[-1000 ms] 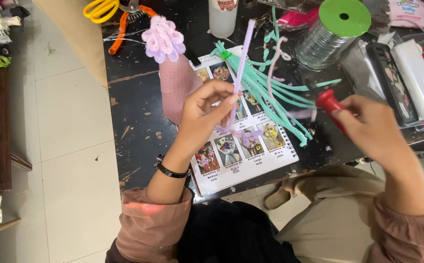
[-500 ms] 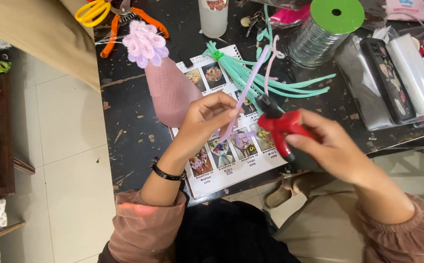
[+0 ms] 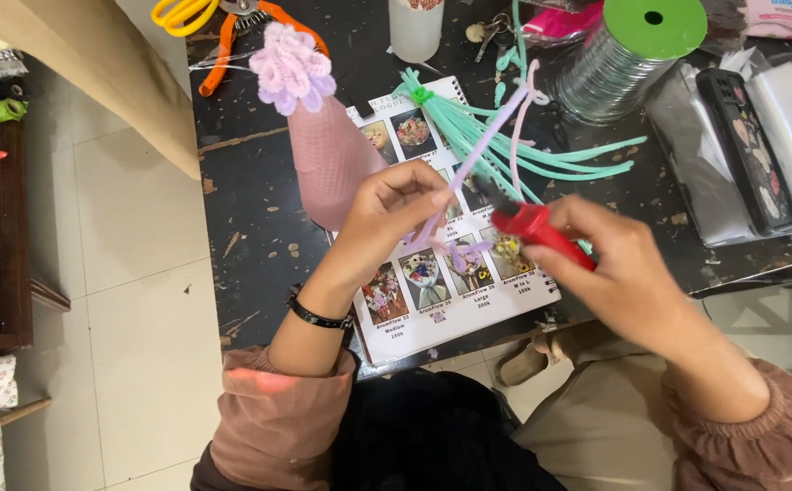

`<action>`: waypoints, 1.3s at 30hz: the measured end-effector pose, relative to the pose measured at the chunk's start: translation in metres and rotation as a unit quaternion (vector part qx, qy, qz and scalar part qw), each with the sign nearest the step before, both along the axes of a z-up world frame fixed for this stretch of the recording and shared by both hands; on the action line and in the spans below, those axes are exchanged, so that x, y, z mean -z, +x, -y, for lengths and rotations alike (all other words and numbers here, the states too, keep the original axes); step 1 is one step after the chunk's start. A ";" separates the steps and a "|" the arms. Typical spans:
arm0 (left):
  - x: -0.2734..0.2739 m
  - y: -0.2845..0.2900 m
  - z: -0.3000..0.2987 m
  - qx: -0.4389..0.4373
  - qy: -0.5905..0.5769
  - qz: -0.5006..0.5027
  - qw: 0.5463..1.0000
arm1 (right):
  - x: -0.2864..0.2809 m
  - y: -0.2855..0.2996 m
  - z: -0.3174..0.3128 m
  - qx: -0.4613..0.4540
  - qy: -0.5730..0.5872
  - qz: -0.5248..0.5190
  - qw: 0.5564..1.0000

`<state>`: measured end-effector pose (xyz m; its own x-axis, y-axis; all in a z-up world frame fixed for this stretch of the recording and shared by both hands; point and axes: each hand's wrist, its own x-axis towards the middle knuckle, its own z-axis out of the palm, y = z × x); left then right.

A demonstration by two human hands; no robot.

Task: The person twists and shapes light purple and green pipe cleaners into small flower shapes. They place the finished purple flowers onto a pink foam cone and continue to twist additional pipe cleaners.

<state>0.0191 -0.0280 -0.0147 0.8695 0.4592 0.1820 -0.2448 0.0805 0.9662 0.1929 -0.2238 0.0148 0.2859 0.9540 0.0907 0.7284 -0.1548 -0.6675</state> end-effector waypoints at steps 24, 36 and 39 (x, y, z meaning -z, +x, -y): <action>-0.006 0.010 0.026 0.051 0.035 -0.068 0.996 | 0.003 -0.005 -0.028 -0.013 0.133 -0.231 0.964; 0.002 0.010 0.023 -0.036 0.056 -0.025 0.997 | -0.004 -0.032 -0.036 -0.034 0.278 -0.046 0.959; -0.001 0.009 0.022 -0.067 0.018 -0.029 0.997 | -0.003 -0.031 -0.035 -0.076 0.266 -0.053 0.960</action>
<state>0.0283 -0.0505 -0.0134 0.8104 0.5660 0.1511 -0.1944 0.0164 0.9808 0.1622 -0.1883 0.0176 0.1819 0.8125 0.5538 0.6386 0.3307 -0.6949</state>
